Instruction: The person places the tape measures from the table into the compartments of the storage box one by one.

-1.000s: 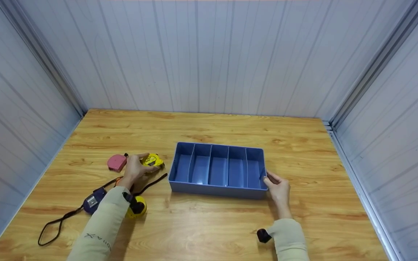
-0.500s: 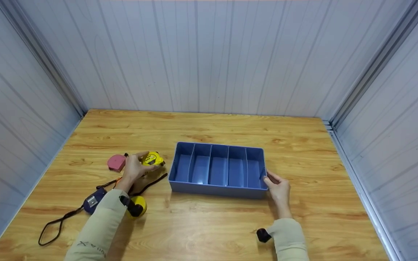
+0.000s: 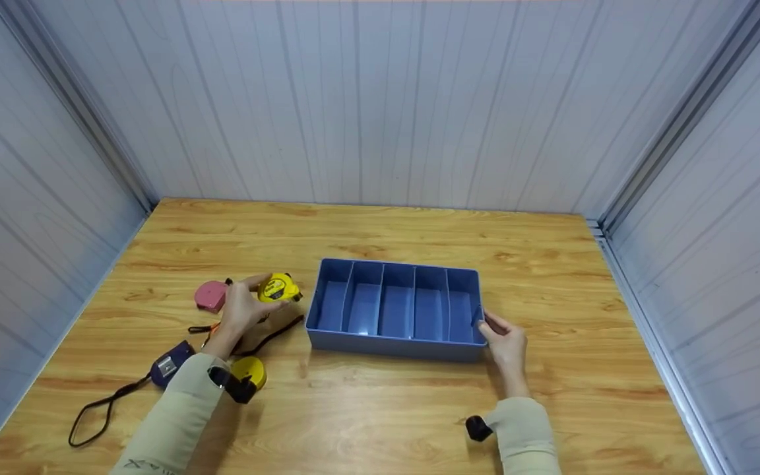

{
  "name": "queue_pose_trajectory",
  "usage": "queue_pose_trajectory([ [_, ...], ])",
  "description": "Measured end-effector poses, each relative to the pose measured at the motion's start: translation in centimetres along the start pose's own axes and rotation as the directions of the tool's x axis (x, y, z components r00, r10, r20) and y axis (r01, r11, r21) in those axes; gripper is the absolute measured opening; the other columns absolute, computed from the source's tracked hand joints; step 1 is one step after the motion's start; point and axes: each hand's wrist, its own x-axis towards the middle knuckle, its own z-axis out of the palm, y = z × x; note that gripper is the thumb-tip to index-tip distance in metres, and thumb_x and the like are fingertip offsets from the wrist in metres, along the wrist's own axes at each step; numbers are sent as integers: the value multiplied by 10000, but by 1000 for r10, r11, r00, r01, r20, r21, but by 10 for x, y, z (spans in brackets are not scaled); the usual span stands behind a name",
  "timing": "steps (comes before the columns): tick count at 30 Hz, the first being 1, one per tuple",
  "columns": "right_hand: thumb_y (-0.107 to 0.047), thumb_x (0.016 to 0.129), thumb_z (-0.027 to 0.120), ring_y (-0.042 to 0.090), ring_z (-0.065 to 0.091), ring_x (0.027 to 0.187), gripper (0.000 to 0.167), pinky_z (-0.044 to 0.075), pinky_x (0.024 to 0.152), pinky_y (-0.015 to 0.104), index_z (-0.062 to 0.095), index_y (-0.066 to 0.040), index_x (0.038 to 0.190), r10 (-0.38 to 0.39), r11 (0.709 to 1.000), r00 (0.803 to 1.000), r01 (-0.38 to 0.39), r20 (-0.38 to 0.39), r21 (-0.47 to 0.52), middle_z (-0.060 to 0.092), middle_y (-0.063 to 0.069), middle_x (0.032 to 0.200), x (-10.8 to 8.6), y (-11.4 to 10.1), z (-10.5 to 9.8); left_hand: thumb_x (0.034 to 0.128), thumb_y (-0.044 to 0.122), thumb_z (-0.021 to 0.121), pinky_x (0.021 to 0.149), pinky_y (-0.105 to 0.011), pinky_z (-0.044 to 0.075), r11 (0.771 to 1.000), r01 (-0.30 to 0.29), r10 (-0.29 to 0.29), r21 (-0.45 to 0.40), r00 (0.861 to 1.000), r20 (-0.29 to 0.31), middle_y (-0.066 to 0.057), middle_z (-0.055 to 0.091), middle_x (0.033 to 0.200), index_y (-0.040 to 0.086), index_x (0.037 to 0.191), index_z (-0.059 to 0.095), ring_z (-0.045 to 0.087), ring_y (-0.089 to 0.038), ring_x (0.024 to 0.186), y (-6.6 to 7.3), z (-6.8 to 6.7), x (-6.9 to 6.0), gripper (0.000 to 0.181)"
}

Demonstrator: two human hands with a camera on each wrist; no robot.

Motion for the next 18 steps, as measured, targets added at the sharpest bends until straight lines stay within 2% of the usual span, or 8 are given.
queue_pose_trajectory([
  [2, -78, 752, 693, -24, 600, 735, 278, 463, 647, 114, 669, -21, 1023, -37, 999, 999, 37, -5, -31, 636, -194, 742, 2, 3, 0, 601, 88, 807, 840, -334, 454, 999, -44, 44, 15, 999, -20, -190, 594, 1077, -67, 1122, 576, 550, -269, 1011, 4, 0, -2, 591],
  [4, -36, 748, 681, -15, 608, 716, 257, 472, 632, 122, 674, -12, 1004, -63, 998, 998, 63, -2, -19, 640, -188, 725, 3, 6, 0, 594, 109, 813, 830, -331, 460, 996, -82, 83, 34, 996, -35, -187, 603, 1058, -71, 1106, 585, 560, -266, 992, 7, -1, -4, 588],
  [8, -8, 741, 676, -11, 611, 703, 208, 474, 631, 124, 700, -83, 933, -66, 998, 998, 66, -10, 4, 638, -195, 715, 3, 7, -1, 589, 135, 820, 843, -326, 452, 996, -83, 84, 29, 996, -28, -176, 602, 1064, -66, 1107, 588, 554, -258, 1003, 14, 0, -7, 602],
  [11, -23, 744, 680, -19, 608, 712, 221, 471, 637, 121, 692, -62, 961, -66, 998, 998, 66, -13, -15, 634, -203, 726, 2, 5, -1, 585, 169, 824, 852, -322, 446, 996, -84, 85, 39, 996, -20, -165, 599, 1075, -53, 1113, 590, 548, -251, 1011, 18, 1, -10, 618],
  [13, -46, 747, 687, -26, 603, 719, 238, 467, 641, 117, 684, -45, 985, -63, 997, 998, 62, -17, -37, 631, -204, 732, 1, 3, -1, 584, 190, 823, 852, -319, 446, 994, -97, 98, 51, 995, -16, -158, 598, 1081, -41, 1116, 594, 548, -248, 1012, 21, 2, -11, 623],
  [18, -86, 743, 701, -41, 592, 727, 252, 455, 644, 102, 687, -58, 993, -58, 995, 998, 55, -33, -83, 631, -194, 749, 0, 2, -1, 583, 168, 822, 842, -333, 452, 983, -174, 174, 60, 985, 0, -177, 594, 1079, -52, 1111, 594, 551, -270, 1006, 28, 3, -12, 616],
])
